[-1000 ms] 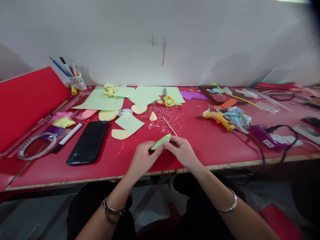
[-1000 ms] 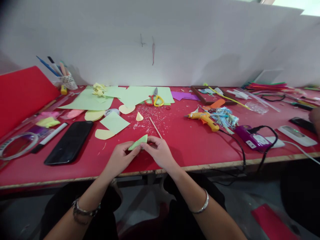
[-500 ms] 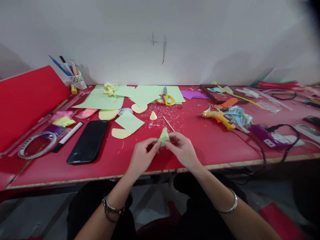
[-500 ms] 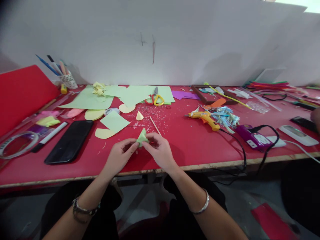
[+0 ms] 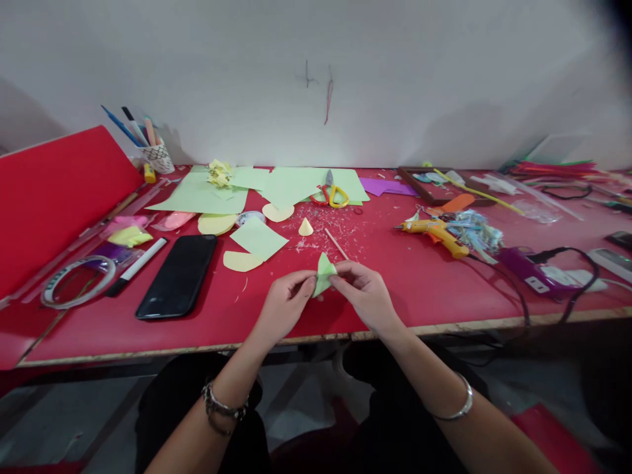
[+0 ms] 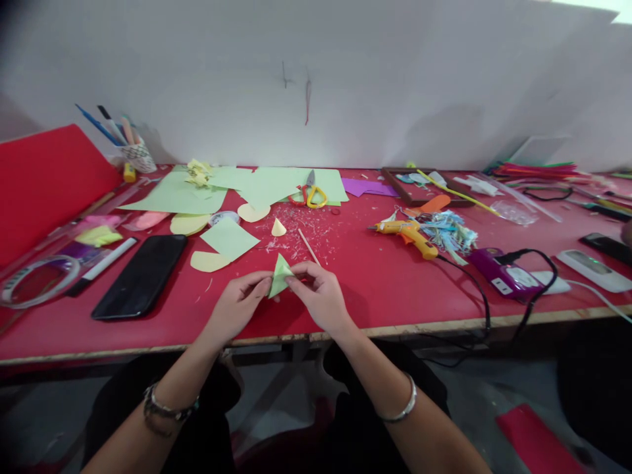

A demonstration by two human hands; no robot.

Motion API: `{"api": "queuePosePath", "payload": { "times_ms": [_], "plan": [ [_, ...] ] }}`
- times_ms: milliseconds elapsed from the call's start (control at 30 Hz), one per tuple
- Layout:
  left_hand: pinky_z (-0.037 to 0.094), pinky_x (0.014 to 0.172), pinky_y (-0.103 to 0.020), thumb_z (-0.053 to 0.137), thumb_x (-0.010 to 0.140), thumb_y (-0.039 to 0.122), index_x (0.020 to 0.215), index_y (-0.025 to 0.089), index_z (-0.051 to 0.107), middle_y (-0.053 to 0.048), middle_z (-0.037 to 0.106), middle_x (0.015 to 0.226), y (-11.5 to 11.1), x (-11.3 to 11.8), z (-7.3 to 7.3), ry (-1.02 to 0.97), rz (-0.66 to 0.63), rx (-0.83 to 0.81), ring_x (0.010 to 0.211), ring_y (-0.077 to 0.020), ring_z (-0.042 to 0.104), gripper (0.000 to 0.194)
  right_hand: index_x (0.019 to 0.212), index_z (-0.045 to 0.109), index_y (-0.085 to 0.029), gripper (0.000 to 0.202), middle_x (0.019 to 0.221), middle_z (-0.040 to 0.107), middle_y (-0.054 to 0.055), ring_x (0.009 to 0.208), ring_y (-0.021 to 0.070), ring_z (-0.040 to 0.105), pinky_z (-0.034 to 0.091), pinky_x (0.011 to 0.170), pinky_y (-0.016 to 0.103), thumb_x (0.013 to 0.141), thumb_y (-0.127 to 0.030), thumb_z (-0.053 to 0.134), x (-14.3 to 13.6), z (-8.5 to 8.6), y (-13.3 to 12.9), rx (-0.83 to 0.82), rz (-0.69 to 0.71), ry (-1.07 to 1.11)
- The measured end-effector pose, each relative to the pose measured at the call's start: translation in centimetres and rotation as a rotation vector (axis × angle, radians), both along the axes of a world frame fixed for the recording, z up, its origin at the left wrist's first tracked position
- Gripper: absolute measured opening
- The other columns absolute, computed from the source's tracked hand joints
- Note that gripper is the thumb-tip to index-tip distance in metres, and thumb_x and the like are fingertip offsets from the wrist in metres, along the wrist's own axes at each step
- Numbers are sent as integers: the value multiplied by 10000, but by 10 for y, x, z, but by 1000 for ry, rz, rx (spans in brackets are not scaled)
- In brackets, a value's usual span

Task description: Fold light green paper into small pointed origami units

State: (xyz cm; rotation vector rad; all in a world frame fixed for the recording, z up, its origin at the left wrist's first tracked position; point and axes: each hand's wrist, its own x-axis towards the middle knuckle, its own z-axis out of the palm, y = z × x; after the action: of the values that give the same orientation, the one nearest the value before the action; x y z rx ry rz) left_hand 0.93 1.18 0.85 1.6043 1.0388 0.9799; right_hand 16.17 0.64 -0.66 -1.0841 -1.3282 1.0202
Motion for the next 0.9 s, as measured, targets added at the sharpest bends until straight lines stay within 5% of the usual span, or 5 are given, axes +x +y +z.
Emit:
{"api": "queuePosePath", "payload": {
  "times_ms": [167,467,667,900],
  "plan": [
    [478,725,-255,514,772,292,940,113,645,-73,681,913,2,-1,-4,-42,-3,-15,810,-171,610,279,747,590,-199,145,687,633,-8,645,118,590,489,641,261,667,-305,651,1,0,0,-52,17,55],
    [477,695,-239,529,747,266,924,139,679,-52,699,829,4,-7,-5,-97,-43,-150,780,-162,614,264,752,611,-195,162,675,628,-15,614,100,567,466,603,235,675,-332,652,3,-3,1,-116,57,105],
    [466,601,-224,534,762,286,874,122,684,-37,675,706,2,-4,-4,0,1,-8,632,-139,580,249,703,614,-196,158,684,619,-9,640,113,561,466,623,249,658,-339,662,2,1,-1,-76,67,32],
    [474,650,-234,550,752,262,827,134,683,-46,691,779,-1,-2,-6,22,91,56,702,-158,608,200,659,581,-197,174,668,605,-10,637,112,559,472,626,250,648,-347,667,1,0,0,-57,78,20]
  ]
}}
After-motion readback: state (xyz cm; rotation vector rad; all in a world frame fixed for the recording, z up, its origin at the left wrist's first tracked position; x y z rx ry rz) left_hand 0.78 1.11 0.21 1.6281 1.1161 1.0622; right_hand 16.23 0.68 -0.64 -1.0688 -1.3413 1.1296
